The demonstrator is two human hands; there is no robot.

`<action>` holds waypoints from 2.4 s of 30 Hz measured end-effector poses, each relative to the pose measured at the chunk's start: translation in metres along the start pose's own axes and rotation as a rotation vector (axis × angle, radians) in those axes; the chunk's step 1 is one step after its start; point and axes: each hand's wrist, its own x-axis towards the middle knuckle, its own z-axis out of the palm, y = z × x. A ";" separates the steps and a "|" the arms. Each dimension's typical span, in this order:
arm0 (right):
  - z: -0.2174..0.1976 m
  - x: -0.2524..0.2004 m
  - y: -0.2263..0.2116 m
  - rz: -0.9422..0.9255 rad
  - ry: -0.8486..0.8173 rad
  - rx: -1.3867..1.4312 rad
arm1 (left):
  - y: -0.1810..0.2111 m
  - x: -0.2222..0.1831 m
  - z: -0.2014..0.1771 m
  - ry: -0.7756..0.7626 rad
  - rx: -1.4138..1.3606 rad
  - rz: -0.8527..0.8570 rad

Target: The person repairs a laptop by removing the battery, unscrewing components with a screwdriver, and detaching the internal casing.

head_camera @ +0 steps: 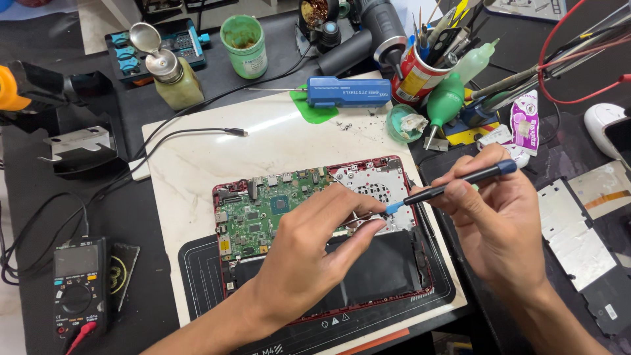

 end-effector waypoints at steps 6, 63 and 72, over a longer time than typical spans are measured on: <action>0.004 0.000 0.002 -0.023 -0.037 0.049 | -0.001 0.000 0.001 0.071 0.124 0.136; 0.037 -0.030 0.016 -0.433 0.027 -0.541 | -0.027 -0.002 0.005 0.054 0.389 0.391; 0.039 -0.030 0.013 -0.369 0.060 -0.480 | -0.023 -0.003 0.008 0.082 0.395 0.390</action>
